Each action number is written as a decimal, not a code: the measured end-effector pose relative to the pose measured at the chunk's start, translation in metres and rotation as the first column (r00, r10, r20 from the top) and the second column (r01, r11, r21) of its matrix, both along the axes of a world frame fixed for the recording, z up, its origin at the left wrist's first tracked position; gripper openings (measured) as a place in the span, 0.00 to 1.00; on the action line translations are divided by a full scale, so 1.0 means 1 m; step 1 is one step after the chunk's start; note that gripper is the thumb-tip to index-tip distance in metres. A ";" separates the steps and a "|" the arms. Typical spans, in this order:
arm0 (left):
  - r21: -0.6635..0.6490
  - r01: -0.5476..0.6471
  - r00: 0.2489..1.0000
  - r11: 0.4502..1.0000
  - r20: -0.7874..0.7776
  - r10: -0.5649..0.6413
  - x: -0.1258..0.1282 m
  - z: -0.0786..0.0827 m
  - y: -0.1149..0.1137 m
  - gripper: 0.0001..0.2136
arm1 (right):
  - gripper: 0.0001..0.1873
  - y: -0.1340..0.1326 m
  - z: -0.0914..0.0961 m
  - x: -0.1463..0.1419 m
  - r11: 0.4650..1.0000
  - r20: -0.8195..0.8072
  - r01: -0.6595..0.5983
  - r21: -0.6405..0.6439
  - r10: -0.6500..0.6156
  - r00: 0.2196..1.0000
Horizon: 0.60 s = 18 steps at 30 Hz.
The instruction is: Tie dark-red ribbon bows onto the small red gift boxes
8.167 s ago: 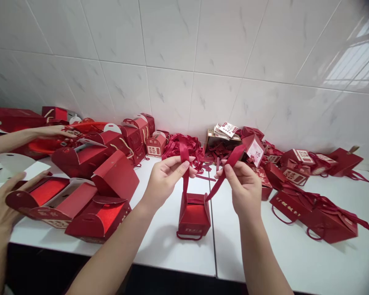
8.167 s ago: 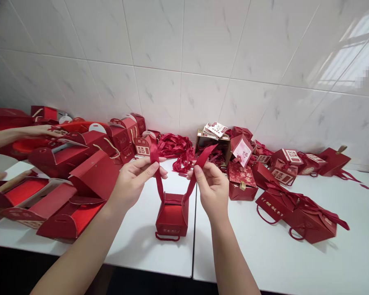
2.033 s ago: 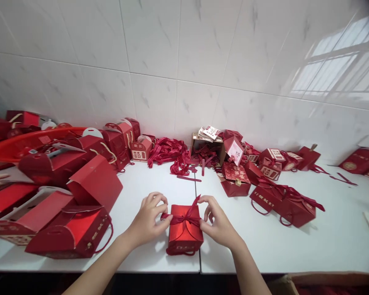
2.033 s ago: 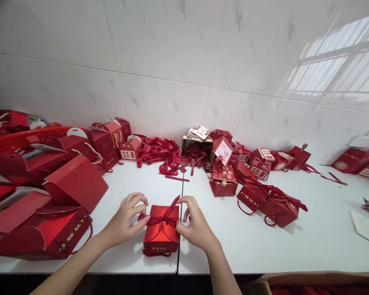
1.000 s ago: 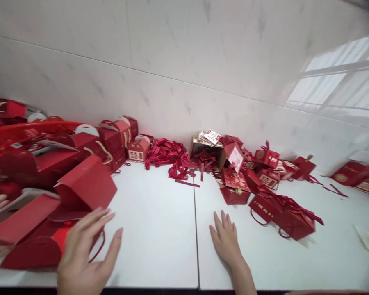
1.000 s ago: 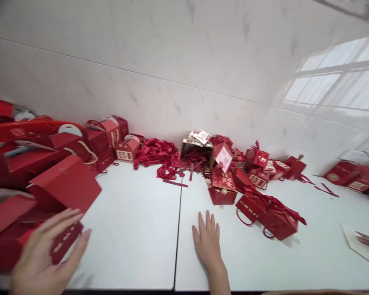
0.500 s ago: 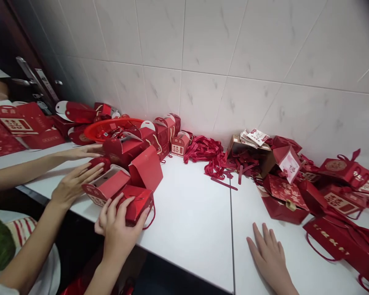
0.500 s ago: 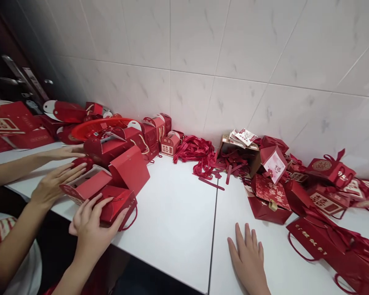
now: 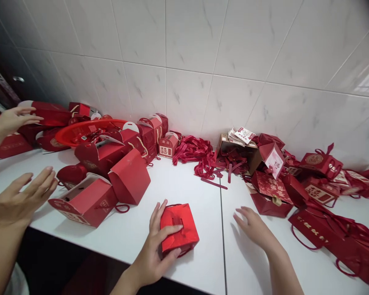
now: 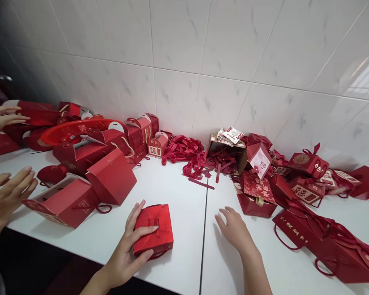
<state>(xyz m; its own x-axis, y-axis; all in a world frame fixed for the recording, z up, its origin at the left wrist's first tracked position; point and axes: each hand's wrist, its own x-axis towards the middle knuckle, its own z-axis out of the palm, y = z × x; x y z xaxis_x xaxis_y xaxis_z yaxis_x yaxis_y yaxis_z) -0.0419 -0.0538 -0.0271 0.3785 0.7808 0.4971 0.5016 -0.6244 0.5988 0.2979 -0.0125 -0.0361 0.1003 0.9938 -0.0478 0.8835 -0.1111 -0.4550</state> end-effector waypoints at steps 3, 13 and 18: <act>-0.005 0.081 0.992 0.997 0.097 -0.080 0.009 -0.007 0.006 0.21 | 0.18 0.059 0.017 -0.014 0.997 -0.054 -0.035 0.072 0.039 0.998; -0.061 0.032 0.985 0.998 0.172 -0.022 0.013 -0.018 0.010 0.30 | 0.15 0.188 0.001 -0.069 0.991 -0.082 0.100 0.084 -0.093 0.992; -0.054 0.025 0.981 0.998 0.193 -0.014 0.016 -0.016 0.012 0.28 | 0.14 0.177 -0.005 -0.063 0.996 -0.154 0.063 0.062 -0.053 0.987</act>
<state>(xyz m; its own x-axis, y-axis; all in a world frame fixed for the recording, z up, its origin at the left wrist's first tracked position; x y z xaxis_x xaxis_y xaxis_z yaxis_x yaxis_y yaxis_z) -0.0262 -0.0422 -0.0430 0.2958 0.8026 0.5180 0.3618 -0.5960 0.7169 0.2349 0.1649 -0.0408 0.1540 0.9881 -0.0015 0.7966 -0.1251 -0.5915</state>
